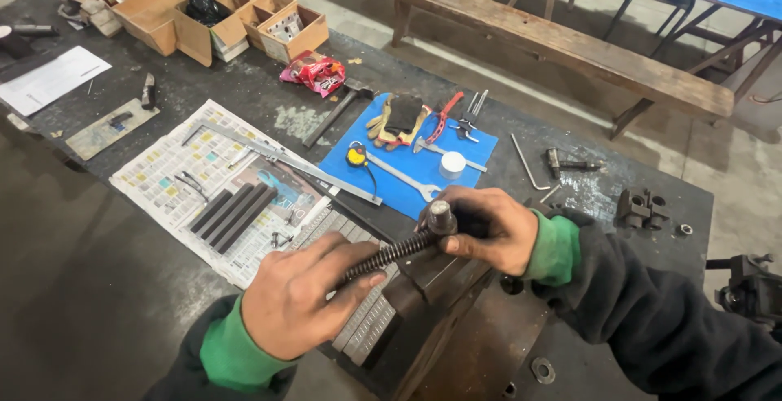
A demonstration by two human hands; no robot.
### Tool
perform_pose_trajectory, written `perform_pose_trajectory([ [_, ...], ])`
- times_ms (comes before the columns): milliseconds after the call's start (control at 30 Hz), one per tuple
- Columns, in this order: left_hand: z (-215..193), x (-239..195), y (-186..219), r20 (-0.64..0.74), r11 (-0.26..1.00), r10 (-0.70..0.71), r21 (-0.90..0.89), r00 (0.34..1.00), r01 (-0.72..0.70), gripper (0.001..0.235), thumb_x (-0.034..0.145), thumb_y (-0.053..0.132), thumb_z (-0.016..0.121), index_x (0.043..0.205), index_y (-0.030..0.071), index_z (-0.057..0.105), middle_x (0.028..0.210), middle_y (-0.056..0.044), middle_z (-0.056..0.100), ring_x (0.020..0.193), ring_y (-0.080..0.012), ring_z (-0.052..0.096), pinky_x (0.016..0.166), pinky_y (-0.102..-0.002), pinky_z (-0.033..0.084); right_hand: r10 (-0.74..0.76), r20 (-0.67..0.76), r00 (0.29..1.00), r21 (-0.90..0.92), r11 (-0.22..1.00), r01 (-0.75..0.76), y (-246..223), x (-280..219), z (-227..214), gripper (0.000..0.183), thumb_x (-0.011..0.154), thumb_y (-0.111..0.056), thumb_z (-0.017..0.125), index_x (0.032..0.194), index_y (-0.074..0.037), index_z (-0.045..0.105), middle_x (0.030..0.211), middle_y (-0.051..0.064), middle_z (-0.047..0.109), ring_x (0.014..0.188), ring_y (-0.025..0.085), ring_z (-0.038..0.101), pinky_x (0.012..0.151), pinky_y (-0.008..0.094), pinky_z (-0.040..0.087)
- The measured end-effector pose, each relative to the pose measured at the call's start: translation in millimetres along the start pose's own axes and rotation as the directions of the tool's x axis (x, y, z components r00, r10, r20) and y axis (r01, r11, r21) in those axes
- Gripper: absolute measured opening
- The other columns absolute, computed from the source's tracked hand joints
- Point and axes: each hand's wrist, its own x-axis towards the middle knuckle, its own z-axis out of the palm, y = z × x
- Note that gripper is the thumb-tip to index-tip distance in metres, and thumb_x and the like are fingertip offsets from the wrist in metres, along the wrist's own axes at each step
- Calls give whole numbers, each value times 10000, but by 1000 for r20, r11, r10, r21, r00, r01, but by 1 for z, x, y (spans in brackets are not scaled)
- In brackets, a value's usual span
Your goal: The person sits at a workbench and threads a coiled spring onto a large threaded rod fitted with a metal block, repeatedly rotating the spring to wind it down the screw threads. They reposition the rod and block in their hands and continue threading the spring along the screw.
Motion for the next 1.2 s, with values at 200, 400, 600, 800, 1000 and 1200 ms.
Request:
perform_pose_trajectory([
  [200, 12, -16, -2, 299, 637, -669, -240, 680, 732, 143, 910, 238, 801, 977, 113, 818, 767, -64, 739, 597, -180, 725, 529, -311, 550, -13, 24, 1000, -89, 996, 15, 0, 0, 3, 386, 931, -252, 760, 1218, -20, 647, 1091, 94, 724, 1025, 217, 704, 934, 362, 554],
  [400, 9, -12, 1, 110, 973, -212, 116, 971, 200, 353, 849, 273, 766, 1135, 73, 714, 768, -107, 695, 606, -255, 677, 444, -388, 480, 13, -9, 1000, -67, 998, -13, -3, 1, 4, 367, 933, -247, 756, 1197, -17, 646, 1032, 97, 715, 973, 204, 697, 901, 347, 553],
  [600, 15, -11, 3, 313, 892, -443, 53, 840, 450, 321, 882, 377, 751, 1109, 151, 730, 705, -74, 677, 562, -308, 643, 456, -430, 486, 30, -53, 998, -108, 994, -36, 4, -3, 4, 358, 940, -239, 733, 1192, -2, 643, 999, 103, 726, 911, 210, 692, 861, 348, 558],
  [800, 28, -16, -1, 154, 950, -287, 169, 945, 261, 388, 891, 360, 711, 1162, 83, 690, 653, -104, 646, 492, -292, 634, 408, -429, 471, -35, -91, 995, -216, 976, 15, 7, -2, 0, 404, 957, -252, 700, 1246, 18, 622, 1035, 131, 737, 938, 228, 729, 858, 359, 562],
  [1000, 37, -11, 1, 143, 927, -375, 72, 916, 368, 396, 906, 369, 685, 1183, 86, 682, 675, -134, 691, 476, -332, 644, 390, -460, 463, -95, -172, 981, -395, 918, 19, 8, -1, 1, 304, 931, -198, 733, 1135, 15, 656, 972, 166, 724, 860, 271, 723, 765, 355, 563],
  [1200, 31, -1, -1, 335, 780, -547, -127, 767, 612, 302, 940, 398, 643, 1060, 123, 675, 522, -160, 608, 531, -404, 623, 503, -540, 447, -29, -192, 981, -382, 923, -48, 6, -3, -1, 259, 918, -183, 737, 1074, 15, 678, 861, 154, 687, 738, 258, 683, 704, 348, 547],
])
